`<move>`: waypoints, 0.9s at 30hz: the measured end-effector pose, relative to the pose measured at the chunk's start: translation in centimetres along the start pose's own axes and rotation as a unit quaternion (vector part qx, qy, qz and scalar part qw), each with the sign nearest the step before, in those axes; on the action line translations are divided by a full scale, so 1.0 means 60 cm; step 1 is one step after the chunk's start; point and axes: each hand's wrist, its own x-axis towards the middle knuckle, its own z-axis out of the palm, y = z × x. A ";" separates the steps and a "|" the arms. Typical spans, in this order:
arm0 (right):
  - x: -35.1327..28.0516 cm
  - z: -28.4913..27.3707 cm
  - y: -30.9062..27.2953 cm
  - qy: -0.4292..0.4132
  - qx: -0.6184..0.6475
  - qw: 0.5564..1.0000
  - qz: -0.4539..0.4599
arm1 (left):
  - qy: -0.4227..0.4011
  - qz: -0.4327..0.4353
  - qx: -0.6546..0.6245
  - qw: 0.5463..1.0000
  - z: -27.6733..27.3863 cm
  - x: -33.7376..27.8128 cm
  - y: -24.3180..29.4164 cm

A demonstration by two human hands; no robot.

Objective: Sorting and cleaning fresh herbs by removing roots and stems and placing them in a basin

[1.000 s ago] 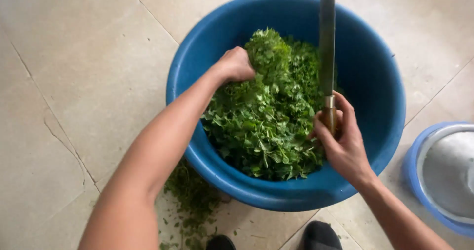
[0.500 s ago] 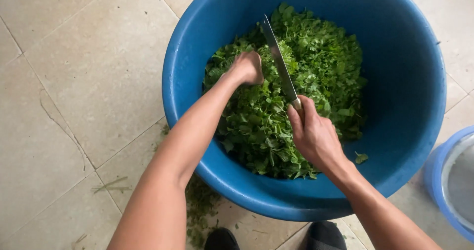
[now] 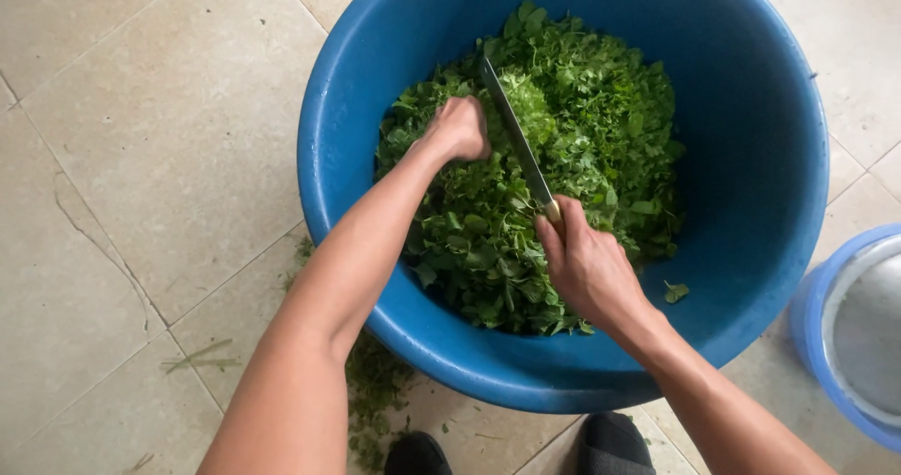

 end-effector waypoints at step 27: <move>0.112 0.050 0.044 -0.052 -0.048 0.997 -0.005 | 0.031 -0.010 0.010 0.999 -0.049 -0.117 0.075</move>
